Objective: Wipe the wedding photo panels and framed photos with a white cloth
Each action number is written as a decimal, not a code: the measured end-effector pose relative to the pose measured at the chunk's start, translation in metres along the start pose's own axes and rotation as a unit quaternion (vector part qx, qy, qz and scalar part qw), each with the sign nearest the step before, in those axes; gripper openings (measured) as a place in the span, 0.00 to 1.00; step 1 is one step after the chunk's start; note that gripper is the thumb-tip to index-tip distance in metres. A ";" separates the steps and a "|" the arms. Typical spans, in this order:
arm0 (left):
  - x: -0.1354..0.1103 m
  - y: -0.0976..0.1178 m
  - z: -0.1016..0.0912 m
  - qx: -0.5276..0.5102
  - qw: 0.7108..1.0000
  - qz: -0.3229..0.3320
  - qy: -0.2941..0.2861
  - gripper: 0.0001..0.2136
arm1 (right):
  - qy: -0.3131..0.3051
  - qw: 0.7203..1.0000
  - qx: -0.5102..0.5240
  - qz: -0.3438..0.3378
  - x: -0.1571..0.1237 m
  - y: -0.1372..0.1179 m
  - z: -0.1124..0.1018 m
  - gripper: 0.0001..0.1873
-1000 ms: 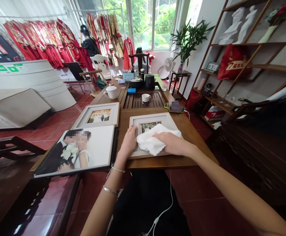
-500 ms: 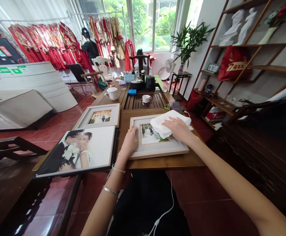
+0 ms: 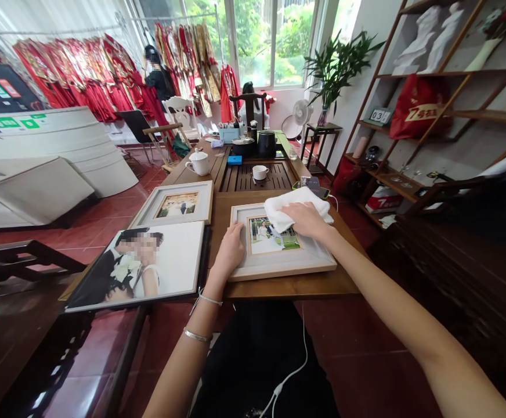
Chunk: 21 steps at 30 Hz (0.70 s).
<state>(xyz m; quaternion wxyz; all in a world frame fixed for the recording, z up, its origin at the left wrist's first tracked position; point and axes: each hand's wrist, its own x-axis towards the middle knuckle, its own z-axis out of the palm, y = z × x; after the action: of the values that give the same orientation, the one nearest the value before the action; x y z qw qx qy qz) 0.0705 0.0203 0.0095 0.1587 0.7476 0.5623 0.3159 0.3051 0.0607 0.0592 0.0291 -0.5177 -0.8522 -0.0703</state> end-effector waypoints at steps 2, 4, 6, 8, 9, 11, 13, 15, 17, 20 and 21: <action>0.000 0.001 0.000 0.006 1.000 -0.003 -0.006 0.25 | -0.019 1.000 0.003 -0.016 -0.019 -0.009 -0.006 0.30; 0.001 0.001 0.000 0.012 1.000 -0.002 -0.010 0.24 | -0.041 0.999 0.016 -0.031 -0.041 -0.021 -0.013 0.31; 0.001 0.001 0.000 0.014 1.000 -0.001 -0.006 0.25 | -0.055 0.995 0.054 -0.058 -0.064 -0.033 -0.024 0.31; 0.001 0.001 0.000 0.011 1.000 -0.002 -0.001 0.25 | -0.059 0.989 0.111 -0.083 -0.084 -0.042 -0.035 0.30; 0.001 0.000 0.000 0.007 1.000 -0.003 0.001 0.24 | -0.057 0.984 0.142 -0.091 -0.092 -0.045 -0.040 0.29; 0.001 0.000 0.000 0.001 1.000 -0.005 0.001 0.24 | -0.045 0.977 0.191 -0.089 -0.103 -0.047 -0.046 0.29; 0.000 0.000 0.000 -0.004 1.000 -0.006 0.000 0.24 | -0.021 0.975 0.207 -0.076 -0.108 -0.044 -0.044 0.32; 0.000 -0.001 0.001 -0.010 1.000 -0.006 0.002 0.24 | 0.005 0.980 0.189 -0.068 -0.108 -0.036 -0.036 0.37; 0.001 0.000 0.001 -0.015 1.000 -0.008 0.004 0.25 | 0.028 0.986 0.152 -0.066 -0.104 -0.026 -0.024 0.40; 0.001 0.001 -0.001 -0.010 1.000 -0.015 -0.002 0.25 | 0.049 0.991 0.114 -0.054 -0.091 -0.009 -0.008 0.39; 0.001 0.001 -0.001 -0.007 1.000 -0.015 -0.006 0.25 | 0.052 0.992 0.109 -0.048 -0.085 -0.004 -0.004 0.37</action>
<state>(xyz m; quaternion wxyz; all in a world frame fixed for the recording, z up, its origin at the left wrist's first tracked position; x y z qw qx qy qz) 0.0706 0.0206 0.0112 0.1722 0.7396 0.5702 0.3134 0.3408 -0.0166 0.0522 0.1262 -0.4656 -0.8760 -0.0052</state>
